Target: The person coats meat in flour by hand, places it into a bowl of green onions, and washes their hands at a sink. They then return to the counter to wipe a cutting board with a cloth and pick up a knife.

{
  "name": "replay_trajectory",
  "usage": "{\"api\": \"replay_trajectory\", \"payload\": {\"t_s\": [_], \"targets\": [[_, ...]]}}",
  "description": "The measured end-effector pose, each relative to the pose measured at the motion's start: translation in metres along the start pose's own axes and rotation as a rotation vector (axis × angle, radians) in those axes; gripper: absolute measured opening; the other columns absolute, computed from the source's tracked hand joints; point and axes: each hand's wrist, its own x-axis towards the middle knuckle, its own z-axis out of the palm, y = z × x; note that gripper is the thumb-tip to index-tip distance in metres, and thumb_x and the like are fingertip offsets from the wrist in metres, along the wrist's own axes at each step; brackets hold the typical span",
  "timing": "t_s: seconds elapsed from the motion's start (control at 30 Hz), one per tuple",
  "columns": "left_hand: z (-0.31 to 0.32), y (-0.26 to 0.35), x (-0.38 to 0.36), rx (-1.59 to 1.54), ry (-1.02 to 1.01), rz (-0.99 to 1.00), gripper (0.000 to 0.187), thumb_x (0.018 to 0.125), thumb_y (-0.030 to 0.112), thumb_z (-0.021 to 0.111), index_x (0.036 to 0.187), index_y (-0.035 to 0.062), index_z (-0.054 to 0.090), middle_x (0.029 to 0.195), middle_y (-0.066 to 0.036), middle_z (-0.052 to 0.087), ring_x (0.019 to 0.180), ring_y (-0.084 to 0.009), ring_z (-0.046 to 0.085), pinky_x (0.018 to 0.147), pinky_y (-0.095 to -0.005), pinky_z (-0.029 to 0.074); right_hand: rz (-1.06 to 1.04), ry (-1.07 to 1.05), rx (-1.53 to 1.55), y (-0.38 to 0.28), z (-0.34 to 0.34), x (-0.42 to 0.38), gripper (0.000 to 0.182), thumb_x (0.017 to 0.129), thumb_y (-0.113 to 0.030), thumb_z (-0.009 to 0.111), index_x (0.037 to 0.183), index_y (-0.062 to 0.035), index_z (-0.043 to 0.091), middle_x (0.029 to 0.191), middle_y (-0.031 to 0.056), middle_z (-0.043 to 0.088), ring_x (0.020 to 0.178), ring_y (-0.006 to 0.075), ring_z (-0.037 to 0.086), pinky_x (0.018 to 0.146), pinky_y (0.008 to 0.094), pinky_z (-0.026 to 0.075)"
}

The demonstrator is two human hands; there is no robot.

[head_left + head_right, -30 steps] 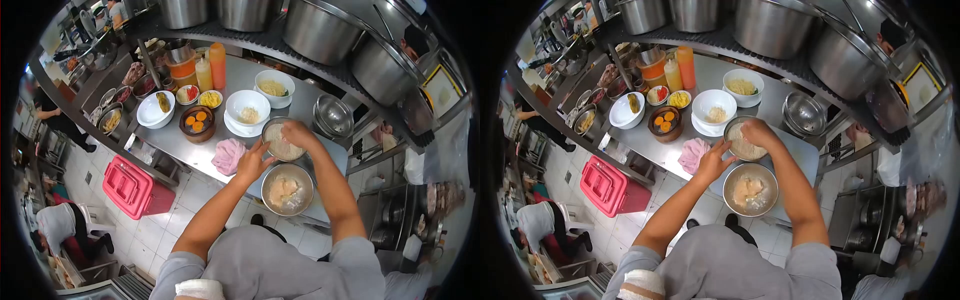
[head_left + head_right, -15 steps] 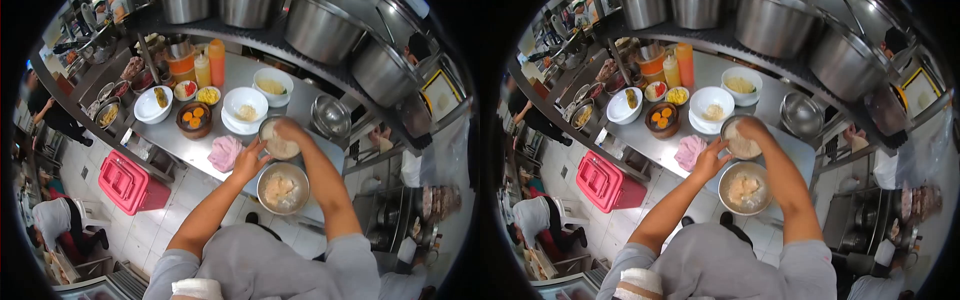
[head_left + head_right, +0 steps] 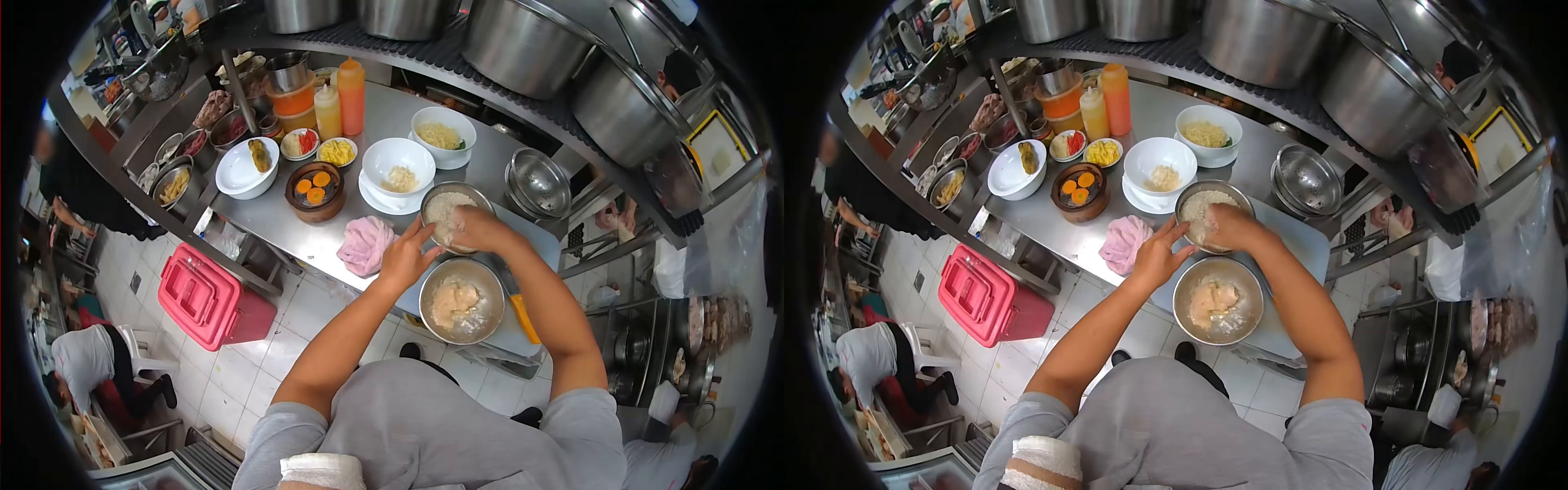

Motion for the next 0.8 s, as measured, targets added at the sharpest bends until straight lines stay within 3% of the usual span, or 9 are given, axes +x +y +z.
{"api": "replay_trajectory", "payload": {"t_s": [0.07,0.17,0.3,0.37,0.6,0.67,0.7,0.77,0.8], "targets": [[-0.001,0.001,0.000,-0.003,-0.003,0.005,0.048,0.075,0.027,0.070,0.116,0.0062,0.056,0.129,-0.020,0.046,0.102,-0.0368,0.056,0.081,-0.0396,0.048,0.020,-0.004,-0.088,0.002,0.016,-0.002,0.032,0.071,-0.023,0.061,0.094,-0.0020,0.056,0.102,0.0180,0.058,0.094,0.0365,0.056,0.082,0.0410,0.045],[-0.002,0.002,0.000,0.008,-0.003,0.012,0.048,0.075,0.027,0.070,0.116,0.0061,0.056,0.128,-0.021,0.046,0.102,-0.0366,0.056,0.081,-0.0397,0.048,-0.076,0.117,-0.152,0.010,0.028,-0.002,0.032,0.070,-0.022,0.062,0.095,-0.0027,0.057,0.100,0.0175,0.059,0.095,0.0346,0.057,0.082,0.0405,0.046],[0.000,0.000,0.000,0.007,0.000,0.011,0.049,0.076,0.028,0.069,0.116,0.0052,0.056,0.129,-0.020,0.045,0.104,-0.0366,0.055,0.082,-0.0396,0.048,0.012,0.148,-0.124,-0.006,-0.004,-0.009,0.033,0.070,-0.022,0.061,0.097,-0.0031,0.058,0.098,0.0175,0.060,0.093,0.0337,0.058,0.081,0.0401,0.047],[0.002,-0.001,-0.002,0.000,0.003,0.011,0.049,0.076,0.028,0.069,0.117,0.0049,0.055,0.129,-0.020,0.045,0.104,-0.0365,0.055,0.082,-0.0395,0.047,0.139,0.066,0.009,-0.011,-0.035,-0.008,0.031,0.071,-0.021,0.060,0.097,-0.0039,0.060,0.095,0.0167,0.063,0.090,0.0349,0.059,0.079,0.0394,0.047],[-0.001,0.003,-0.001,0.000,-0.001,0.002,0.049,0.076,0.027,0.069,0.118,0.0048,0.055,0.129,-0.020,0.045,0.105,-0.0362,0.054,0.083,-0.0387,0.047,0.052,-0.020,0.104,0.021,-0.041,0.022,0.029,0.074,-0.026,0.058,0.093,-0.0038,0.062,0.092,0.0188,0.063,0.085,0.0325,0.061,0.076,0.0370,0.048],[-0.001,0.003,0.000,0.000,-0.008,-0.009,0.049,0.076,0.027,0.069,0.118,0.0050,0.055,0.129,-0.020,0.046,0.106,-0.0362,0.054,0.083,-0.0388,0.047,0.317,0.065,0.027,0.000,-0.047,0.027,0.028,0.078,-0.027,0.053,0.091,-0.0045,0.064,0.092,0.0187,0.064,0.087,0.0309,0.062,0.077,0.0368,0.048],[0.000,0.003,-0.001,-0.002,-0.017,-0.025,0.049,0.076,0.027,0.069,0.118,0.0051,0.055,0.129,-0.020,0.046,0.106,-0.0363,0.054,0.083,-0.0390,0.047,0.318,0.065,0.028,-0.001,-0.044,0.029,0.028,0.078,-0.027,0.053,0.091,-0.0045,0.064,0.092,0.0187,0.064,0.087,0.0309,0.062,0.077,0.0368,0.048],[-0.001,0.004,-0.002,-0.010,-0.014,-0.027,0.049,0.076,0.027,0.069,0.118,0.0052,0.055,0.129,-0.020,0.045,0.106,-0.0363,0.054,0.083,-0.0392,0.047,0.454,0.057,0.414,0.002,-0.030,0.032,0.033,0.083,-0.029,0.045,0.087,-0.0034,0.066,0.095,0.0167,0.064,0.091,0.0309,0.061,0.078,0.0381,0.048],[-0.001,0.004,-0.001,-0.020,-0.009,-0.028,0.049,0.076,0.027,0.069,0.118,0.0052,0.055,0.129,-0.021,0.045,0.106,-0.0364,0.054,0.084,-0.0394,0.047,0.381,0.150,0.093,0.013,0.009,0.035,0.035,0.083,-0.030,0.044,0.084,-0.0025,0.065,0.090,0.0167,0.065,0.087,0.0304,0.062,0.074,0.0390,0.049]]}}
